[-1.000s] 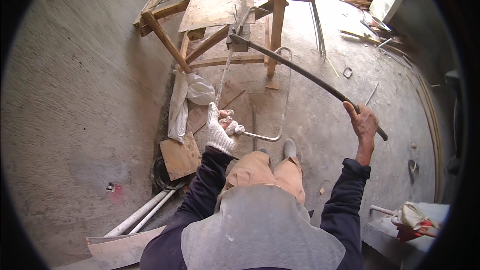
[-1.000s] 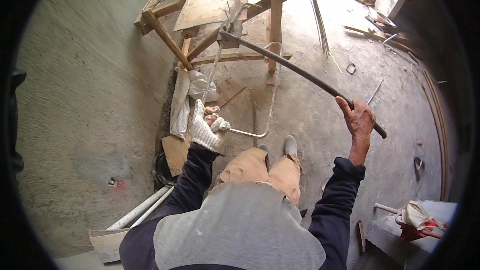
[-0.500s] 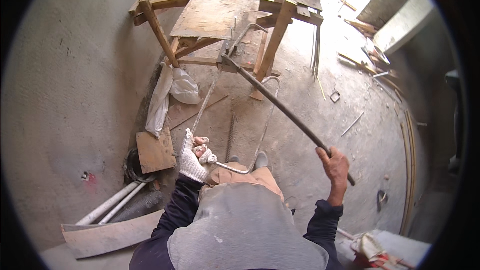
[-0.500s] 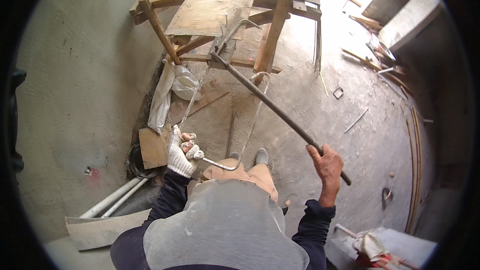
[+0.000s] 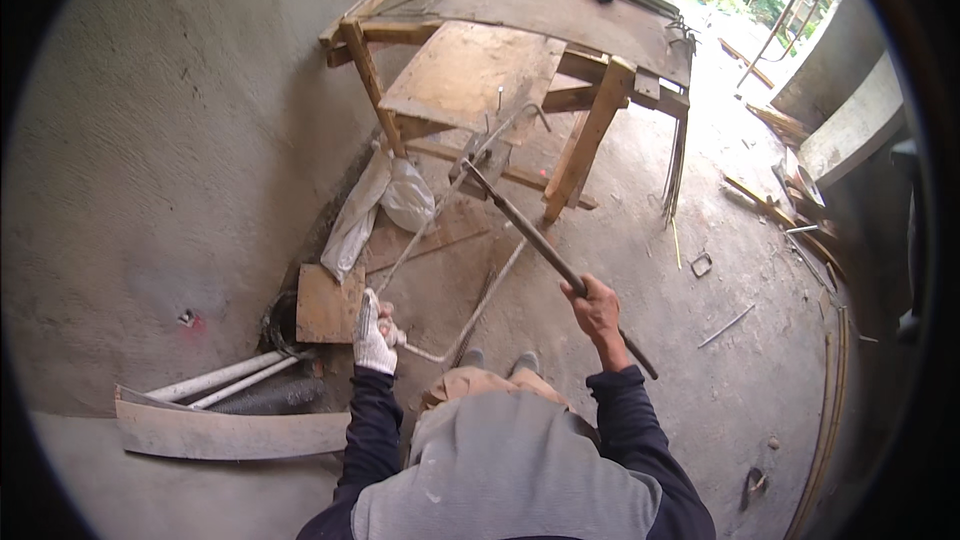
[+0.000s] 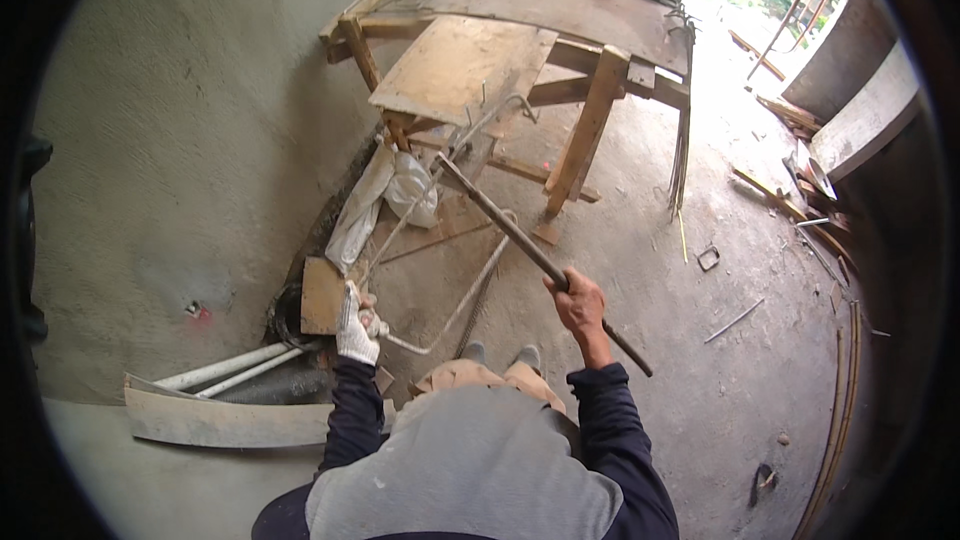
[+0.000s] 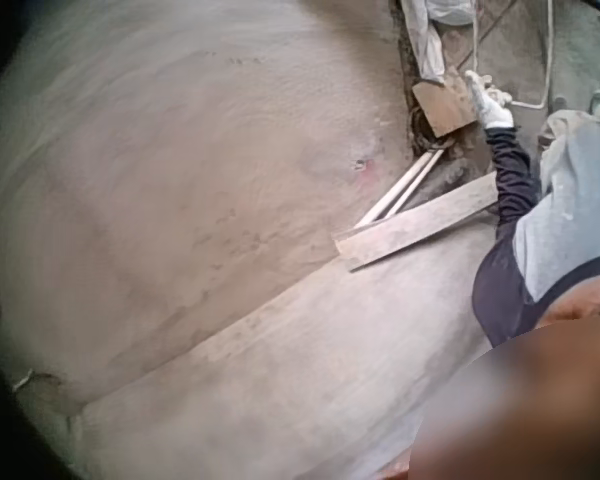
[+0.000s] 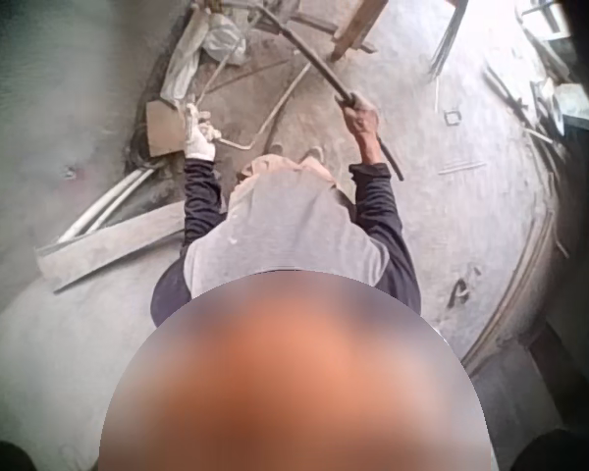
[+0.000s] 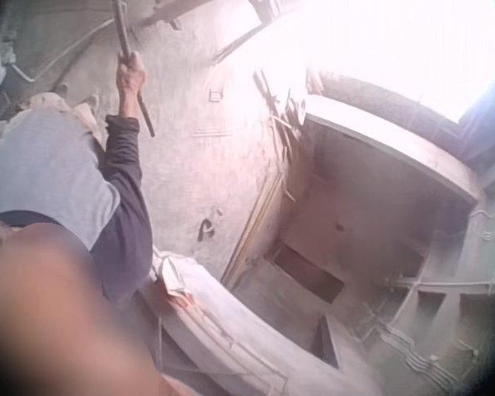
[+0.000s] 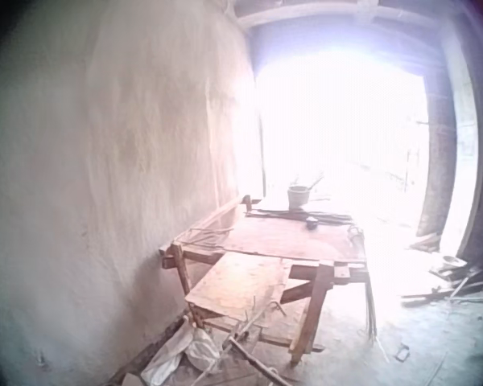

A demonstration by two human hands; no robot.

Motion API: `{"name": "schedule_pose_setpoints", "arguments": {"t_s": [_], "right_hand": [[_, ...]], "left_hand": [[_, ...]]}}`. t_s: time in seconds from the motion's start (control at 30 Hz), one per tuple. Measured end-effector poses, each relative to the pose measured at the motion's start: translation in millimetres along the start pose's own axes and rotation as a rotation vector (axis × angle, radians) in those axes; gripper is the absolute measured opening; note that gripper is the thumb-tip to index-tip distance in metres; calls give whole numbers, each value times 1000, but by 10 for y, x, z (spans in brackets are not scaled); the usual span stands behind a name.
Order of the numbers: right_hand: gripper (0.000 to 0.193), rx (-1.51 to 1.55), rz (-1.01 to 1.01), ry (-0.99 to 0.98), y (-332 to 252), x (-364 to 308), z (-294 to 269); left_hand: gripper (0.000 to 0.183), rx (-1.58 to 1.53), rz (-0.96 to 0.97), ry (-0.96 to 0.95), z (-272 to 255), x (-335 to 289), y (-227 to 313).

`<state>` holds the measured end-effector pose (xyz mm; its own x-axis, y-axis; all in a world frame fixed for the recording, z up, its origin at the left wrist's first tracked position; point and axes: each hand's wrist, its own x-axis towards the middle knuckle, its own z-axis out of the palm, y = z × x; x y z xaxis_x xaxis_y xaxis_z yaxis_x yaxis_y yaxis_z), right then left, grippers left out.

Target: The person repeatedly bends a metal rod into a U-shape using a long metal bar as a lever against a wooden workbench. The person holds the rod with a gloved left hand and applies force with the right hand, then places the bent rod on the bench and repeats the process with another rod.

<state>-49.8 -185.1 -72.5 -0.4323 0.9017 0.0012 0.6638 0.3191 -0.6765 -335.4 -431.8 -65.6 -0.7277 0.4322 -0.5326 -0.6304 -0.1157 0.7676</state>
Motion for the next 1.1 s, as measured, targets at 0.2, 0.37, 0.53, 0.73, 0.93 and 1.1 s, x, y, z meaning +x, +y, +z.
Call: {"name": "schedule_pose_setpoints", "arguments": {"t_s": [0.2, 0.37, 0.53, 0.73, 0.93, 1.1], "right_hand": [[32, 354, 126, 0, 170, -161, -213], [27, 678, 291, -61, 189, -277, -352], [22, 822, 335, -86, 292, -305, -373], [29, 776, 264, 73, 732, -431, -351], [28, 799, 385, 137, 885, -596, -703], [41, 753, 474, 146, 758, -520, -865]], "left_hand": [[47, 227, 214, -4, 327, -462, 587], [31, 844, 542, -412, 857, -599, 788], [34, 773, 71, -413, 1556, -657, 243], [37, 897, -199, -462, 1994, -789, -127], [38, 1039, 104, -776, 2436, -970, -92], [39, 503, -166, -684, 2785, -1141, 225]]}}
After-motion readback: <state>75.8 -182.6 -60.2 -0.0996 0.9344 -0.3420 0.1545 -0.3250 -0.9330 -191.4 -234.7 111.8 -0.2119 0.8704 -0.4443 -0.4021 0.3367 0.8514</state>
